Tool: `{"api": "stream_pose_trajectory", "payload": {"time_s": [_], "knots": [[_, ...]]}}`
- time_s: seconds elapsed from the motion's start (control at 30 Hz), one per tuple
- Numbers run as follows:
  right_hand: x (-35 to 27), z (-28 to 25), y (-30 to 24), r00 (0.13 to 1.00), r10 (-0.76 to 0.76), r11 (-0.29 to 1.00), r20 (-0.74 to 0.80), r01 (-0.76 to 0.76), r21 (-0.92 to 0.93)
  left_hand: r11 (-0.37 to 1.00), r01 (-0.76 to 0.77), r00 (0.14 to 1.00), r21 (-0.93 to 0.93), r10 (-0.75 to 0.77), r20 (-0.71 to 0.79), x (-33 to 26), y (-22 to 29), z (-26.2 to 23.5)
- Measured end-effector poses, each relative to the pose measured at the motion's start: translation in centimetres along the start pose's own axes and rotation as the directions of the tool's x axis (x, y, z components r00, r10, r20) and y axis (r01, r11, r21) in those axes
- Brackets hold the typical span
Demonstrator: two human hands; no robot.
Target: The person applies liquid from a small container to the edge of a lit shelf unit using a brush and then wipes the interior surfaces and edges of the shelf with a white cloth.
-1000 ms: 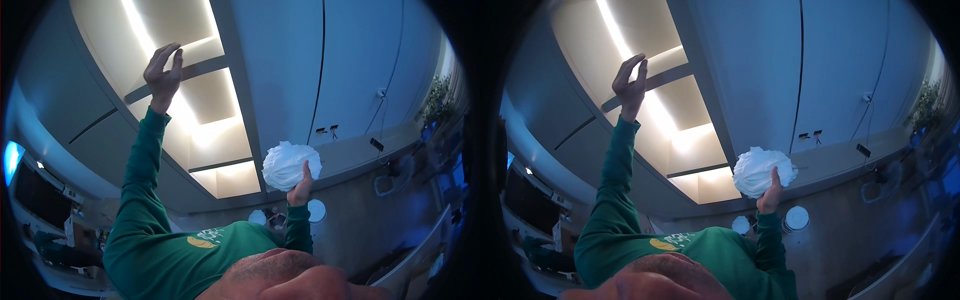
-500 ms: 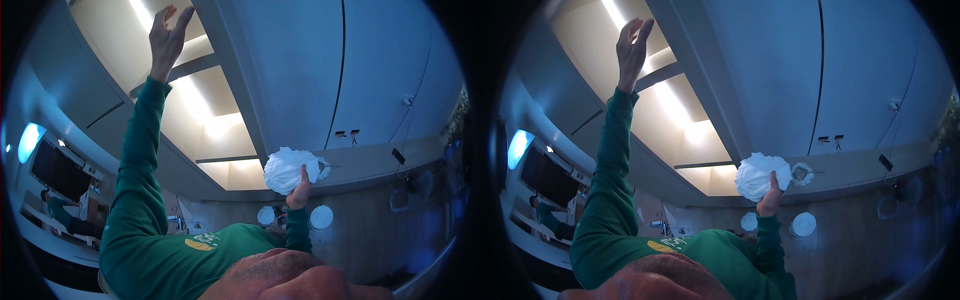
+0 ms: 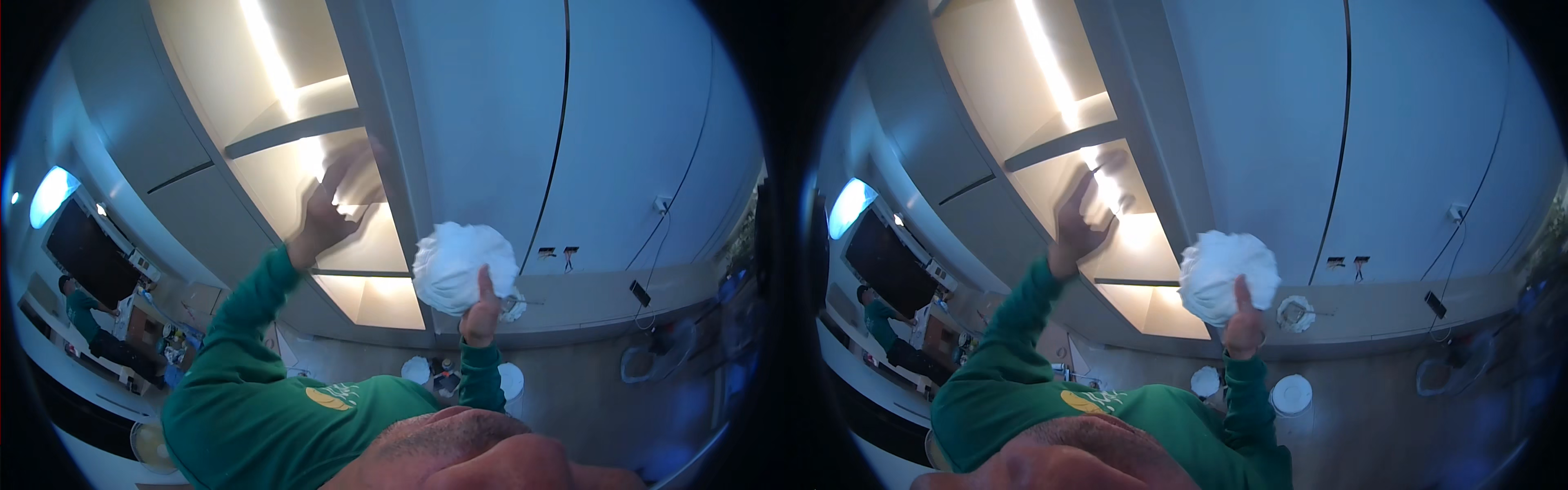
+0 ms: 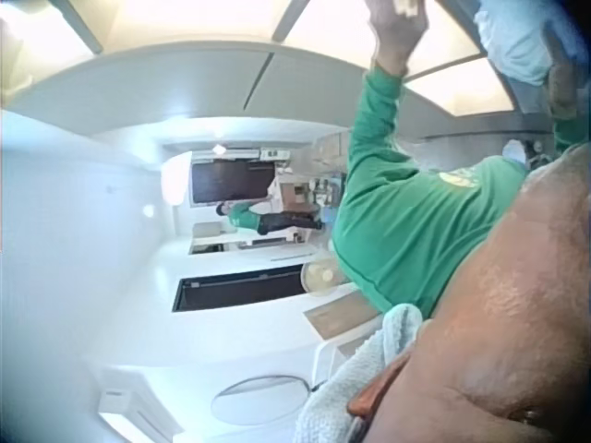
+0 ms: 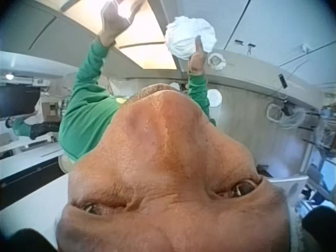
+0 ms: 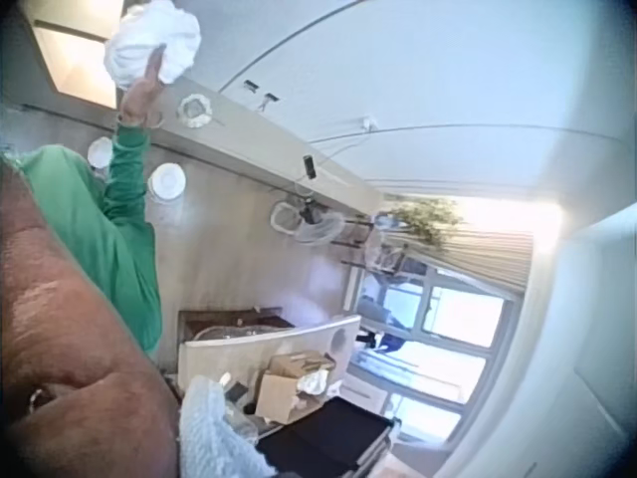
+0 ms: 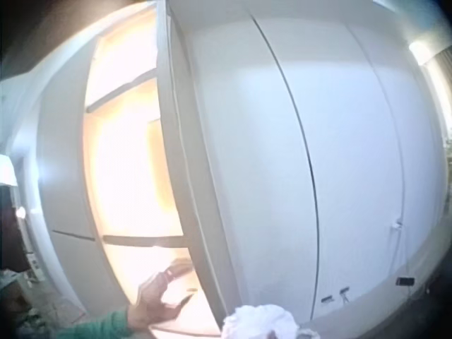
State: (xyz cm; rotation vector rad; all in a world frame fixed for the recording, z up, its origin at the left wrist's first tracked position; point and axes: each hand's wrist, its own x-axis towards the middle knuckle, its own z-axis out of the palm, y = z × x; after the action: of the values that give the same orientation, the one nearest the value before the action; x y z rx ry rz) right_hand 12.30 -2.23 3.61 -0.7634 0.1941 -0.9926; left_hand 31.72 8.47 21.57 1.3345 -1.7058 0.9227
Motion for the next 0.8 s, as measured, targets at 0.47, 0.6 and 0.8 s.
{"api": "stream_pose_trajectory", "payload": {"time_s": [0.47, 0.6, 0.8], "knots": [[5.0, 11.3, -0.6, 0.744, -0.079, 0.982, 0.663, 0.174, -0.078, 0.818, -0.365, 0.889, 0.444, 0.448, -0.095, 4.8, -6.5, -1.3], [4.7, 7.4, 1.2, 0.877, 0.091, 0.965, 0.471, 0.039, -0.259, 0.647, -0.467, 0.87, 0.603, 0.46, 0.181, 9.1, -9.9, -2.2], [5.9, 2.5, 5.5, 0.949, 0.217, 0.941, 0.229, -0.141, -0.308, 0.425, -0.614, 0.736, 0.665, 0.613, 0.287, 13.7, -14.1, -4.6]]}}
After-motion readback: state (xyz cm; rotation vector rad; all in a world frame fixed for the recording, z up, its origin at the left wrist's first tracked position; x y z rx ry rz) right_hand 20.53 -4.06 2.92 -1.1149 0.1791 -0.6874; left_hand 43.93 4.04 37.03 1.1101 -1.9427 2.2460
